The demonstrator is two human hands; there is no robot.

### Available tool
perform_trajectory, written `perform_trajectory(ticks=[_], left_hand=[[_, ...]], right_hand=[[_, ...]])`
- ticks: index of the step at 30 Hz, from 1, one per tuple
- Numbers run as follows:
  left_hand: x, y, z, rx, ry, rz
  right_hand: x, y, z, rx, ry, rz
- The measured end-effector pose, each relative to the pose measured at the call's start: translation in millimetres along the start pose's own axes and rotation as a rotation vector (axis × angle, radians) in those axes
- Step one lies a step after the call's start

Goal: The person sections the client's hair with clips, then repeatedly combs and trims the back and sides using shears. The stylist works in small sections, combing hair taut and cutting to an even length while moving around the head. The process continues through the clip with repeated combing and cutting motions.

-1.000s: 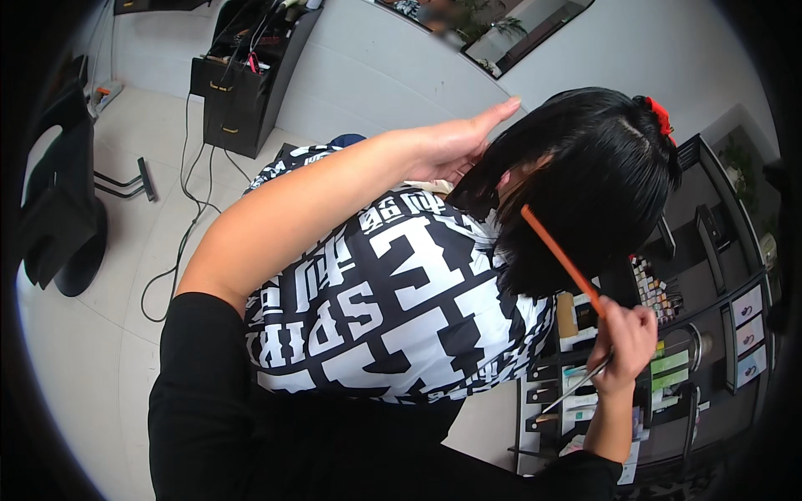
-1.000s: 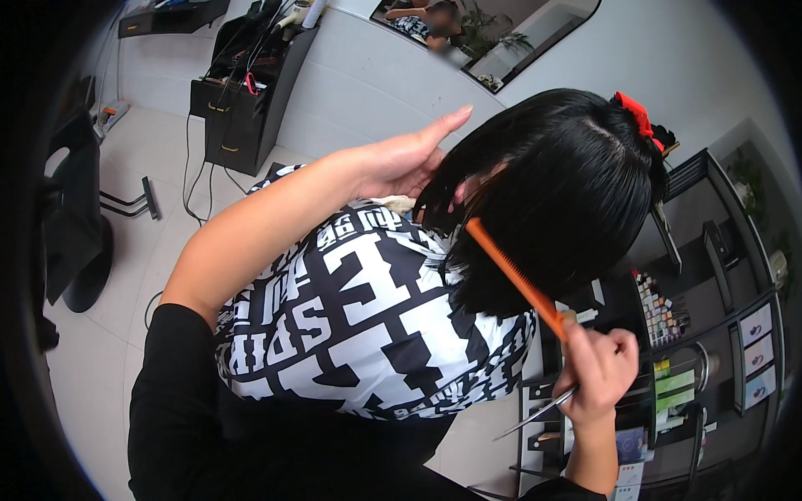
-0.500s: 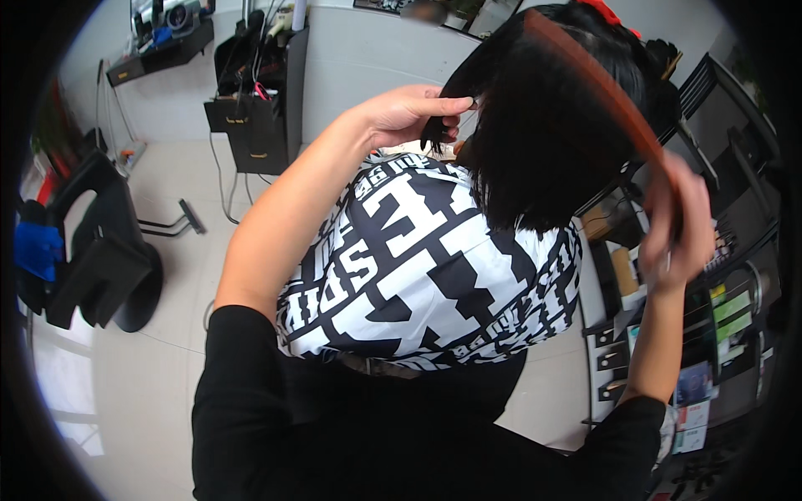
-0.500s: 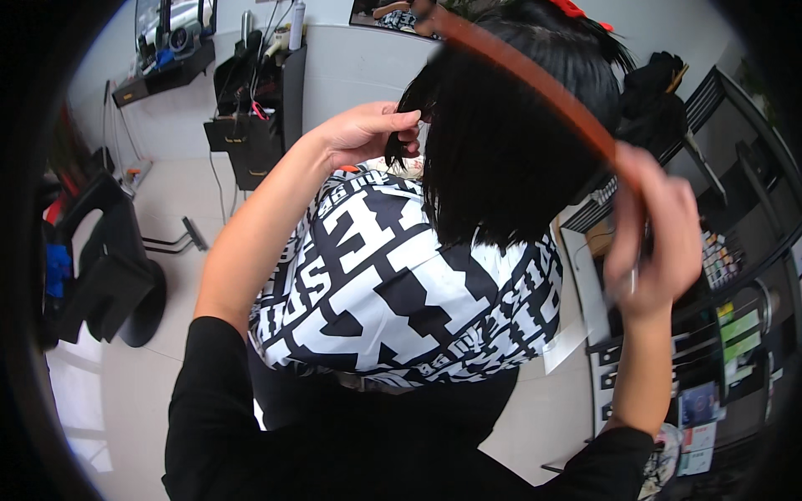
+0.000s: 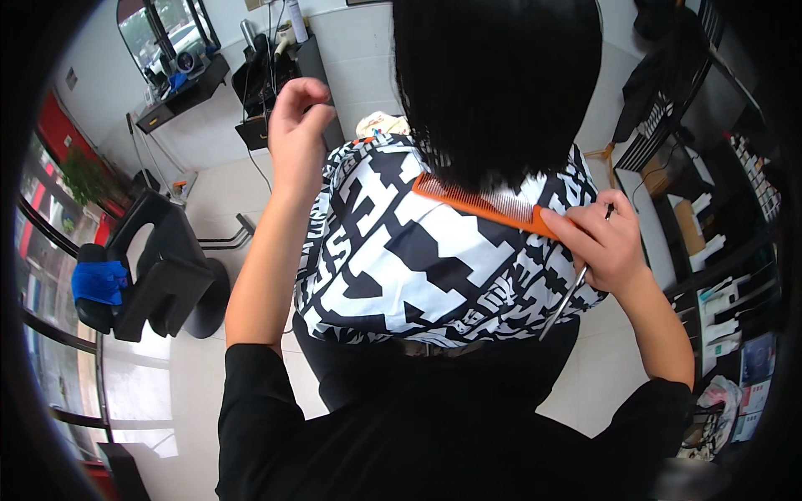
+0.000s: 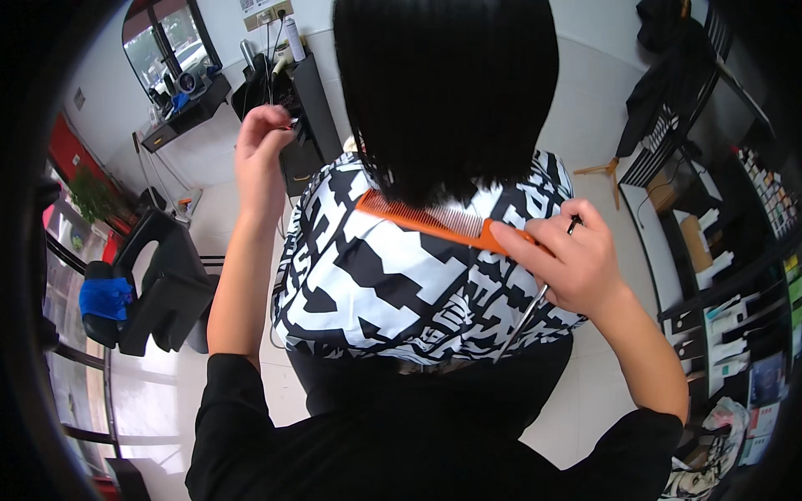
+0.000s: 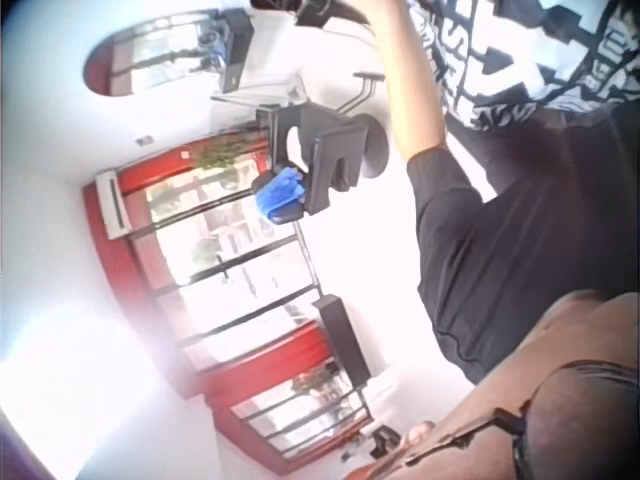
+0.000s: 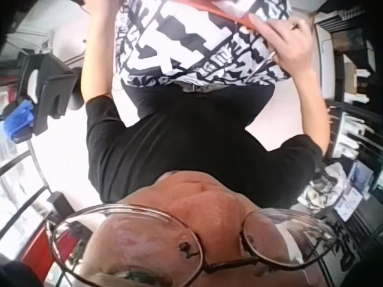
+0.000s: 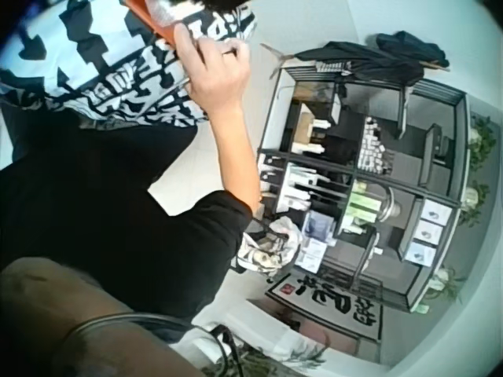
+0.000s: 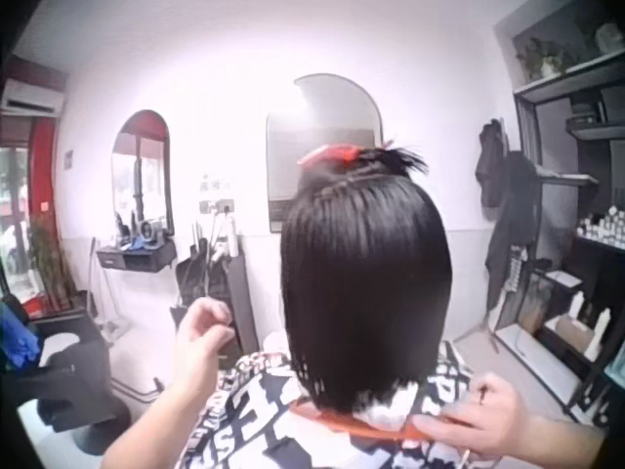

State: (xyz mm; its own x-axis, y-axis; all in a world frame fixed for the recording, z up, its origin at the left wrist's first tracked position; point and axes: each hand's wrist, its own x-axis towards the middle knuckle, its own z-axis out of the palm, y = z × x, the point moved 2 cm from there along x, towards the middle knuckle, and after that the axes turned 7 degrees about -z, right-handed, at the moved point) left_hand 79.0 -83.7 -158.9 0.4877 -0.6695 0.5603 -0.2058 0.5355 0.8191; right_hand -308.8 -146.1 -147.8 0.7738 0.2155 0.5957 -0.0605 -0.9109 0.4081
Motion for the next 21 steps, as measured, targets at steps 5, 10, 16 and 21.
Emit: perform_trajectory(ticks=[5,10,16,21], left_hand=[[-7.0,26.4,34.9,-0.363,-0.319,-0.656],[5.4,26.8,57.0,-0.543,-0.586,-0.734],[3.8,24.7,56.5,-0.641,-0.629,-0.752],[3.7,9.7,55.5,-0.784,-0.721,-0.745]], right_hand=[[16.9,38.6,-31.3,0.216,0.154,-0.128],[69.0,136.0,-28.9,0.426,0.502,0.225],[23.8,116.1,9.2,0.371,0.307,0.158],[-16.4,80.8,11.4,0.178,0.184,-0.066]])
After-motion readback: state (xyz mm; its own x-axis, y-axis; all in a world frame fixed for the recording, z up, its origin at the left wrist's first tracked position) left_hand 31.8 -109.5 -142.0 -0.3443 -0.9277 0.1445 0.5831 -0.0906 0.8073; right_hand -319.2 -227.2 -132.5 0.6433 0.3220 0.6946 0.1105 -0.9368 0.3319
